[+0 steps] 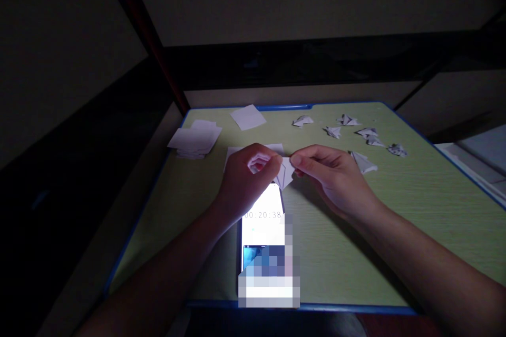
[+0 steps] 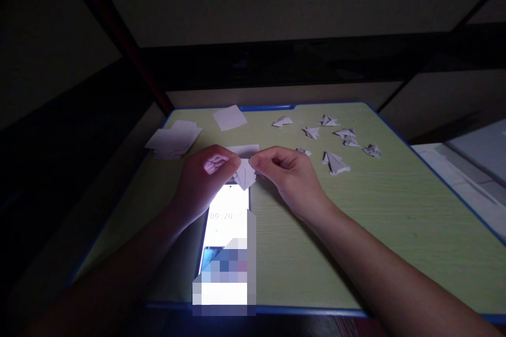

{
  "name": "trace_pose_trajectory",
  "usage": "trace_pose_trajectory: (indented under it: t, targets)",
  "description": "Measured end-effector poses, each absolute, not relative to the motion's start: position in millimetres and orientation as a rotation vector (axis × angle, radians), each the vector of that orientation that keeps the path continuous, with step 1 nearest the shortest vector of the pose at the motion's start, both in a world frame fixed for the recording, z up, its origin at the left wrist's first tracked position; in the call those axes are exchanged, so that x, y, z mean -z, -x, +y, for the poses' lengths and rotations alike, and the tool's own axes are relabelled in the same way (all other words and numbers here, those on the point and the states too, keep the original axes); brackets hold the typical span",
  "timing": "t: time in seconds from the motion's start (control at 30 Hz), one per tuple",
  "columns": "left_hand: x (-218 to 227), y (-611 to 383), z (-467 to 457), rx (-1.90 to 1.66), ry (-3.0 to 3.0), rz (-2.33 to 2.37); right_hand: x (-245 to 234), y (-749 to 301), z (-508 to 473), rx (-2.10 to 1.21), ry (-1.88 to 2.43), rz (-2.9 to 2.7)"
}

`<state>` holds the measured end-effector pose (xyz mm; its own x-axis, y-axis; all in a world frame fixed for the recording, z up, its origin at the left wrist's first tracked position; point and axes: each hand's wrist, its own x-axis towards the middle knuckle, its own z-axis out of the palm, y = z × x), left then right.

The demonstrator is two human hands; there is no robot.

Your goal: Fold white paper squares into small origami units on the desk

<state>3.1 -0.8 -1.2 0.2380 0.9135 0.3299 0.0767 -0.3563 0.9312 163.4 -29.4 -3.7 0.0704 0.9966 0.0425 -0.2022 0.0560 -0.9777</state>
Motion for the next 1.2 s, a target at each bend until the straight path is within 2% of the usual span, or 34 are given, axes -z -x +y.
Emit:
trace_pose_trajectory:
  t: [0.23, 0.6, 0.93, 1.03, 1.2]
  targets:
    - [-0.8, -2.7, -1.8, -1.228, -1.689, 0.888, 3.9, -166.9, -31.0, -1.186, 1.065, -1.059]
    - [4.7, -2.9, 2.4, -1.230, -1.622, 0.888, -0.2, -165.8, -29.9, -1.330, 1.013, -1.011]
    - [9.1, -8.7, 0.6, -1.133, -1.547, 0.868, 4.0, -167.1, -25.9, -1.187, 0.981, -1.033]
    - [6.9, -8.6, -0.8, -1.084, -1.545, 0.857, 3.5, -168.6, -26.8, -1.053, 1.027, -1.149]
    - [5.0, -8.9, -1.7, -1.074, -1.579, 0.805, -1.9, -171.2, -31.7, -0.587, 1.129, -1.545]
